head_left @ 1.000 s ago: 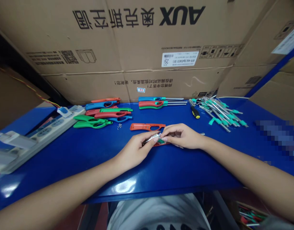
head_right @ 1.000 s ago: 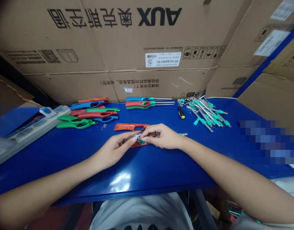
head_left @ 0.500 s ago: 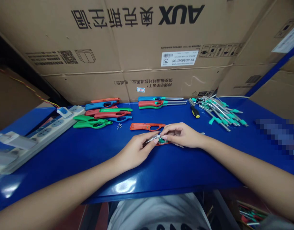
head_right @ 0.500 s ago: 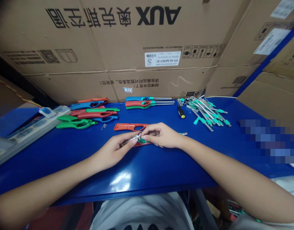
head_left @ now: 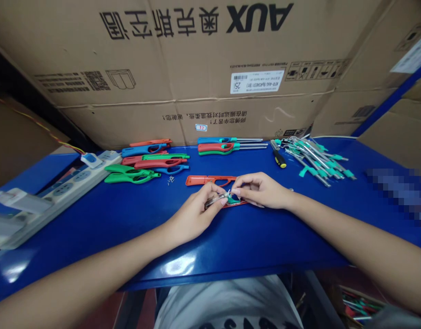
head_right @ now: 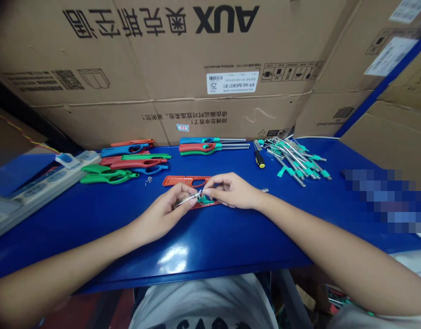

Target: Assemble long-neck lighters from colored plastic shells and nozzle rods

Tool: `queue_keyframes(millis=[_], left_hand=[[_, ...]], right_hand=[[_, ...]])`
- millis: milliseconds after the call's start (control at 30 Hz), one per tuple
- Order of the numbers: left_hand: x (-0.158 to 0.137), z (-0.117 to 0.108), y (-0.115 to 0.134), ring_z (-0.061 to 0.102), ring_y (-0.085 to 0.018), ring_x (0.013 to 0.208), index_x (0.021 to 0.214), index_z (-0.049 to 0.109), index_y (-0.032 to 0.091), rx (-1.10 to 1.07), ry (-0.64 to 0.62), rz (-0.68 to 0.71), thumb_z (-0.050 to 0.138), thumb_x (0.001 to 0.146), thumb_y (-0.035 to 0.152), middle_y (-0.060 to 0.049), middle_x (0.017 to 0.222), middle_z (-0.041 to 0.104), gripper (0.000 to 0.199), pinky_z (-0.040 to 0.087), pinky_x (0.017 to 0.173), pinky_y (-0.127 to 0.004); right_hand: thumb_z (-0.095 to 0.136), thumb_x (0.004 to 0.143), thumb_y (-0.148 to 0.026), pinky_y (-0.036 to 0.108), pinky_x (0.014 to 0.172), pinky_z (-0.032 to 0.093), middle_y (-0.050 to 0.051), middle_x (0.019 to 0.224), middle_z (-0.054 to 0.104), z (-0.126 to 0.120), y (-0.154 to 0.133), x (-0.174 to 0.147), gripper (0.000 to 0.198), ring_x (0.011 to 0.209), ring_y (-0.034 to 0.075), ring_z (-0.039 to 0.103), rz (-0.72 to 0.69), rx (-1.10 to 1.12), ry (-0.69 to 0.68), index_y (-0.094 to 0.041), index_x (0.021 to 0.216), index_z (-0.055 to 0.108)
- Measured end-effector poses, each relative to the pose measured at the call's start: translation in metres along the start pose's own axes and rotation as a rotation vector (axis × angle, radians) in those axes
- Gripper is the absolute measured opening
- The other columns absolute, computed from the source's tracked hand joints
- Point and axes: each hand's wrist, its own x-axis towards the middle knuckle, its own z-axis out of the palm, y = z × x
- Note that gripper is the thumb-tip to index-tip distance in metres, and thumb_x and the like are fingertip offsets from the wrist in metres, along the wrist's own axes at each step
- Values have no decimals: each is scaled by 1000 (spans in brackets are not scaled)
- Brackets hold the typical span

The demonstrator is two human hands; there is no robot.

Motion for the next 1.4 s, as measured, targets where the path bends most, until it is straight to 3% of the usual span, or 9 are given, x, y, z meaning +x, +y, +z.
queue_keyframes(millis=[467,700,800,1200,1400], left_hand=[[0,-1,2,60,-15,81,110,56,19,-11,-26,2,53,100,41,-2,92,66,25,45,72,-27],[0,0,5,62,-15,83,106,56,19,-18,-40,14,52,101,38,-2,95,67,21,46,74,-27],[0,0,5,62,-15,83,106,55,19,1,-42,8,51,101,39,-2,95,67,21,46,75,-27],[0,2,6,64,-17,91,106,55,19,57,-60,17,48,102,38,-4,101,69,21,47,81,-29],[2,0,6,55,-13,66,106,61,17,56,-4,-28,55,98,41,0,84,65,26,42,62,-25]], right_hand=[[75,81,-50,19,39,28,-6,57,54,-1,3,1,39,41,4,39,-17,27,-9,-13,87,66],[77,79,-45,23,63,46,3,79,68,0,1,2,34,67,10,57,-69,-6,19,-12,83,70],[77,79,-45,25,68,47,4,81,69,1,1,3,33,71,12,60,-54,-18,20,-12,83,71],[78,77,-46,23,62,44,1,75,67,3,0,3,34,65,9,56,-41,17,2,-12,80,70],[80,75,-50,20,43,28,-9,51,50,-3,-1,4,40,43,4,37,27,81,-13,-15,78,62]])
